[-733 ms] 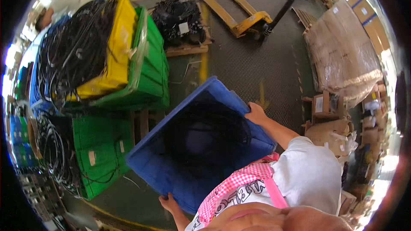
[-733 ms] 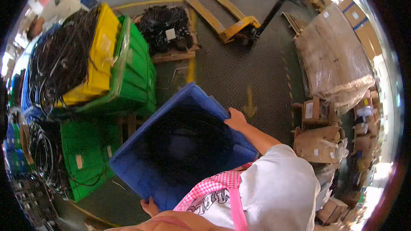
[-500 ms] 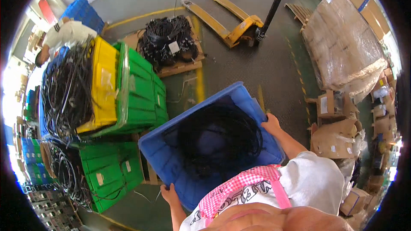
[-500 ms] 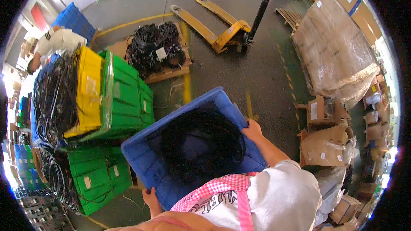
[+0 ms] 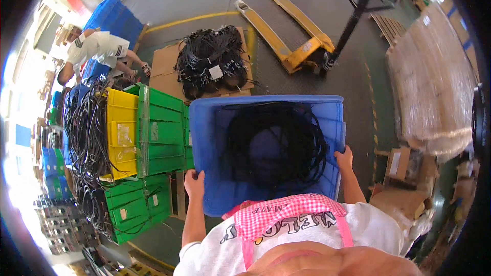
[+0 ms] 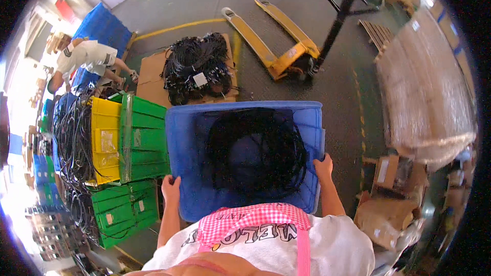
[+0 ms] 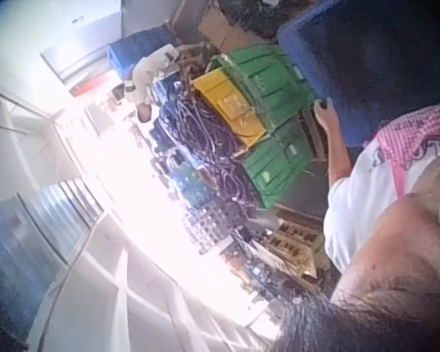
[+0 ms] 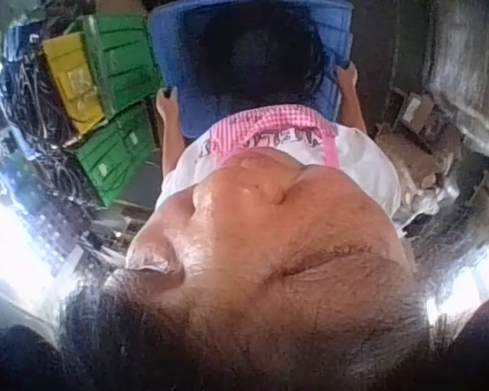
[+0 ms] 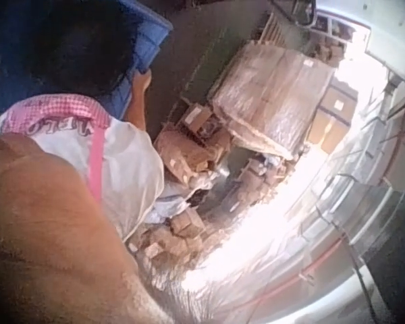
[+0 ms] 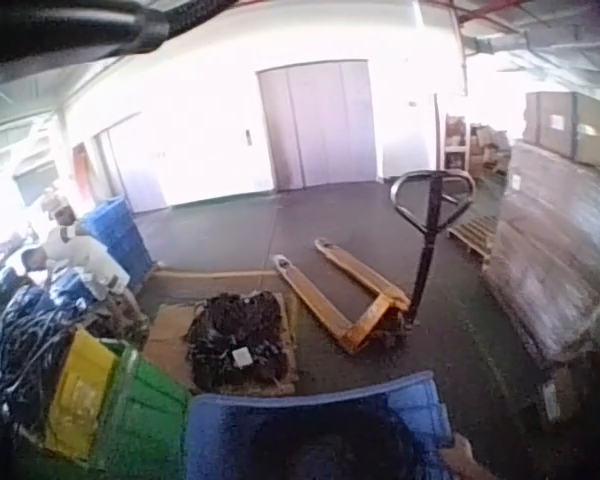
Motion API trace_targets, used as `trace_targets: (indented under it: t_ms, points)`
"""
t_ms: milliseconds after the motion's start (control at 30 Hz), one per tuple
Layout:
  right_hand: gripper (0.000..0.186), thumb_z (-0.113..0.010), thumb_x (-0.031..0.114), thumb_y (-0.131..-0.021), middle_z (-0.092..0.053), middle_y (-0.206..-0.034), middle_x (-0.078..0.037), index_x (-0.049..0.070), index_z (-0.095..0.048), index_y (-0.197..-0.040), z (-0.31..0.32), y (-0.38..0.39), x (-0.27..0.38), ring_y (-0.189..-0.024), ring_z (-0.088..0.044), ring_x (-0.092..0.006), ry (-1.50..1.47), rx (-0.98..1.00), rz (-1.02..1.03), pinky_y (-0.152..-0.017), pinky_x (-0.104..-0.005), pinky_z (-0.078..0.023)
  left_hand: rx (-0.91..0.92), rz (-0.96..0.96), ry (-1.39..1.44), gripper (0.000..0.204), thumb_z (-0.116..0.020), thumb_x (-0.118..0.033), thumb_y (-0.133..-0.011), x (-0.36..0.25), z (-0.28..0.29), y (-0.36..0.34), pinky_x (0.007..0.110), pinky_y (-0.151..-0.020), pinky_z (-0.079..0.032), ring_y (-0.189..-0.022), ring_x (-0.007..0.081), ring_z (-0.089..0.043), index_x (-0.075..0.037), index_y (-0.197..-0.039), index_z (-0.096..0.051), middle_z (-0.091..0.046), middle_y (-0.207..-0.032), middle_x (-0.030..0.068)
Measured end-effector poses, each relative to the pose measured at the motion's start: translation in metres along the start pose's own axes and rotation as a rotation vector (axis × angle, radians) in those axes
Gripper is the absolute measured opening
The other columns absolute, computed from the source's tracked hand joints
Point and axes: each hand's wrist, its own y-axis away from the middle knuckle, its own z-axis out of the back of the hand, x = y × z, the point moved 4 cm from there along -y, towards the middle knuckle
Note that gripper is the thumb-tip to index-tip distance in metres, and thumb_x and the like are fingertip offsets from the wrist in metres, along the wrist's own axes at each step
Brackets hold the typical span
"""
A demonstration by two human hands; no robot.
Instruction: Gathering and sorting black electrical cables from storage bins into a blue plastic container.
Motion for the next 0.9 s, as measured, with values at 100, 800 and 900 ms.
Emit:
trace_targets:
  t_ms: [100,800,900]
  points:
    - [0.049,-0.065,0.017,-0.06,-0.063,-0.096,-0.021,-0.003,-0.057,-0.105,-0.003,-0.057,0.028,-0.091,-0.061,-0.0337,-0.006,-0.084,0.086,-0.08,-0.0393,-0.046,-0.006,0.126,0.142,0.025,-0.07,-0.019,-0.075,-0.029,-0.024,-0.042,0.034,-0.068,-0.045,-0.071,0.0231,-0.056,0.001,-0.084,-0.057,-0.058,-0.076,0.0114]
    - [0.043,-0.064,0.021,-0.063,-0.065,-0.088,-0.019,-0.001,-0.06,-0.099,-0.084,-0.405,0.386,-0.085,-0.062,-0.034,-0.027,-0.109,0.343,-0.076,-0.0385,-0.047,-0.088,0.237,0.405,0.02,-0.067,-0.014,-0.078,-0.172,-0.149,-0.388,0.029,-0.068,-0.043,-0.073,0.0138,-0.05,0.001,-0.086,-0.056,-0.055,-0.077,0.0039]
    - [0.041,-0.065,0.022,-0.061,-0.063,-0.085,-0.021,-0.002,-0.06,-0.094,-0.096,-0.452,0.428,-0.084,-0.06,-0.0371,-0.039,0.003,0.242,-0.076,-0.0416,-0.047,-0.119,0.199,0.405,0.019,-0.066,-0.013,-0.08,-0.214,-0.17,-0.43,0.027,-0.064,-0.04,-0.069,0.0122,-0.044,0.0,-0.084,-0.053,-0.049,-0.074,0.0014]
